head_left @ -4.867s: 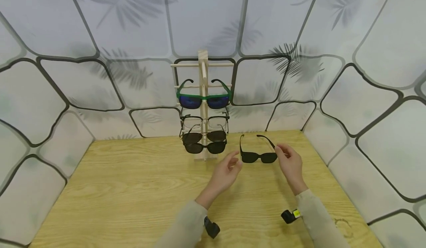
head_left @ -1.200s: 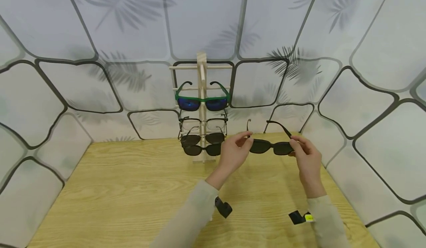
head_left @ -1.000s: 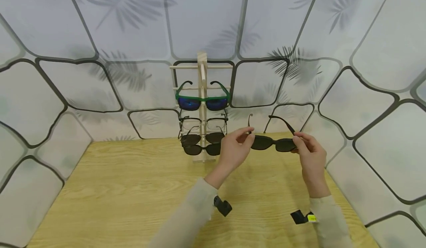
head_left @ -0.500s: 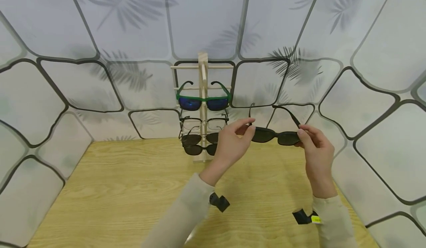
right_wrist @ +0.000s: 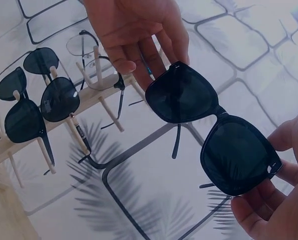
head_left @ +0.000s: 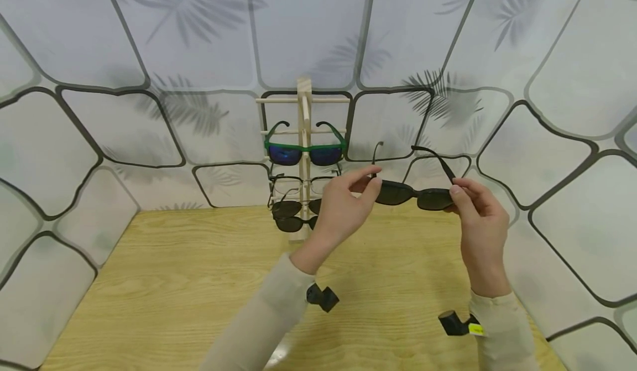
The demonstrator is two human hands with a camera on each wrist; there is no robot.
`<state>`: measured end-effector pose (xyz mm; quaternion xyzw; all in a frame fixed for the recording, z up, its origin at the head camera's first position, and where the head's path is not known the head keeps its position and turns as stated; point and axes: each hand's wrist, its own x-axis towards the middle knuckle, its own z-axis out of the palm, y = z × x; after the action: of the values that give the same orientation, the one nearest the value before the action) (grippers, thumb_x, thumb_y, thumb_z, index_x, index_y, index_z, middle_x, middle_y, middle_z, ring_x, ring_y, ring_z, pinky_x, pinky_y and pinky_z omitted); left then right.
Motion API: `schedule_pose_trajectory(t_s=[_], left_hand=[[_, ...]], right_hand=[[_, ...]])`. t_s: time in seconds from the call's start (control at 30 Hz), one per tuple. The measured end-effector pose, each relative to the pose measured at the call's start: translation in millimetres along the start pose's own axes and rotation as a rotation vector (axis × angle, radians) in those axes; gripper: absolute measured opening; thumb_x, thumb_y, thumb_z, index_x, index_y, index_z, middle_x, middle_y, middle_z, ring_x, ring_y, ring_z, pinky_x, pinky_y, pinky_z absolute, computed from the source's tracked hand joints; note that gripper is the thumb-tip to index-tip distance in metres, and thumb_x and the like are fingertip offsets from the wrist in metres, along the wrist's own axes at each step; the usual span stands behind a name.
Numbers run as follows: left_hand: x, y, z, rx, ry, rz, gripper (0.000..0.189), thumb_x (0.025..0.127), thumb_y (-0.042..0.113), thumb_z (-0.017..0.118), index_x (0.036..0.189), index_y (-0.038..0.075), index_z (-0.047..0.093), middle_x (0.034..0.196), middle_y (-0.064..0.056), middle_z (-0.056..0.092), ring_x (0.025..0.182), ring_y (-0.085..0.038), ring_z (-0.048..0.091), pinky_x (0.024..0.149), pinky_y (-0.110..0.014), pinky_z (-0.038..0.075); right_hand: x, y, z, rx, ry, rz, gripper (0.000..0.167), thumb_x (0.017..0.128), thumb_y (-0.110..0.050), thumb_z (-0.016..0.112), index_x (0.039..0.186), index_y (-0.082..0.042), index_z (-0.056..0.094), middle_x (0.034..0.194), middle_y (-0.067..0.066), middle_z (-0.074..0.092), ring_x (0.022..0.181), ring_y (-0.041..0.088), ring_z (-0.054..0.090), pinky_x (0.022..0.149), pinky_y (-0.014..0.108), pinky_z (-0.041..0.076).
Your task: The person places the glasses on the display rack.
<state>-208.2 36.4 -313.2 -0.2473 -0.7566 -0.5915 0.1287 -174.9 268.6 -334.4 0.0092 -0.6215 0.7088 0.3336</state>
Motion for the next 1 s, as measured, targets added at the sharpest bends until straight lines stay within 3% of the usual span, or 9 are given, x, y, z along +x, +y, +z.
schedule_pose_trajectory(t_s=[0.27, 0.53, 0.67, 0.87, 1.0], left_hand=[[3.6, 11.3, -8.5, -0.013, 0.002, 0.036, 0.032, 0.106, 0.023, 0.065, 0.136, 0.015, 0.073, 0.11, -0.008, 0.08, 0.096, -0.02, 0.076, 0.056, -0.022, 0.048], [5.8, 24.1, -22.3, -0.011, 0.045, 0.062, 0.031, 0.106, 0.024, 0.065, 0.134, 0.016, 0.074, 0.111, -0.007, 0.08, 0.095, -0.018, 0.075, 0.048, -0.023, 0.041], [7.0, 30.1, -31.2, -0.021, 0.062, 0.08, 0.031, 0.105, 0.021, 0.066, 0.135, 0.014, 0.074, 0.111, -0.007, 0.079, 0.093, -0.018, 0.074, 0.05, -0.023, 0.038], [7.3, 39.1, -44.6, -0.028, 0.088, 0.108, 0.031, 0.105, 0.022, 0.066, 0.134, 0.014, 0.074, 0.11, -0.007, 0.08, 0.09, -0.016, 0.074, 0.061, -0.023, 0.049], [6.1, 45.3, -52.1, -0.027, 0.102, 0.097, 0.031, 0.106, 0.023, 0.065, 0.134, 0.015, 0.074, 0.112, -0.006, 0.08, 0.092, -0.015, 0.074, 0.061, -0.024, 0.05]], right_hand=[[1.8, -13, 7, 0.071, -0.004, -0.037, 0.024, 0.099, -0.004, 0.071, 0.119, 0.008, 0.073, 0.091, 0.005, 0.073, 0.072, 0.013, 0.07, 0.074, 0.021, 0.059], [3.4, -24, 17, 0.087, -0.047, -0.096, 0.024, 0.1, -0.004, 0.071, 0.12, 0.01, 0.072, 0.092, 0.005, 0.074, 0.072, 0.014, 0.07, 0.075, 0.022, 0.059], [4.8, -30, 25, 0.104, -0.066, -0.109, 0.025, 0.099, -0.004, 0.071, 0.121, 0.01, 0.072, 0.095, 0.006, 0.076, 0.071, 0.015, 0.069, 0.073, 0.023, 0.059], [7.5, -37, 38, 0.135, -0.086, -0.126, 0.024, 0.099, -0.004, 0.072, 0.12, 0.009, 0.073, 0.095, 0.007, 0.077, 0.072, 0.015, 0.07, 0.074, 0.023, 0.059], [7.8, -42, 45, 0.165, -0.099, -0.133, 0.021, 0.099, -0.003, 0.071, 0.118, 0.007, 0.074, 0.095, 0.008, 0.076, 0.071, 0.016, 0.07, 0.075, 0.024, 0.059]])
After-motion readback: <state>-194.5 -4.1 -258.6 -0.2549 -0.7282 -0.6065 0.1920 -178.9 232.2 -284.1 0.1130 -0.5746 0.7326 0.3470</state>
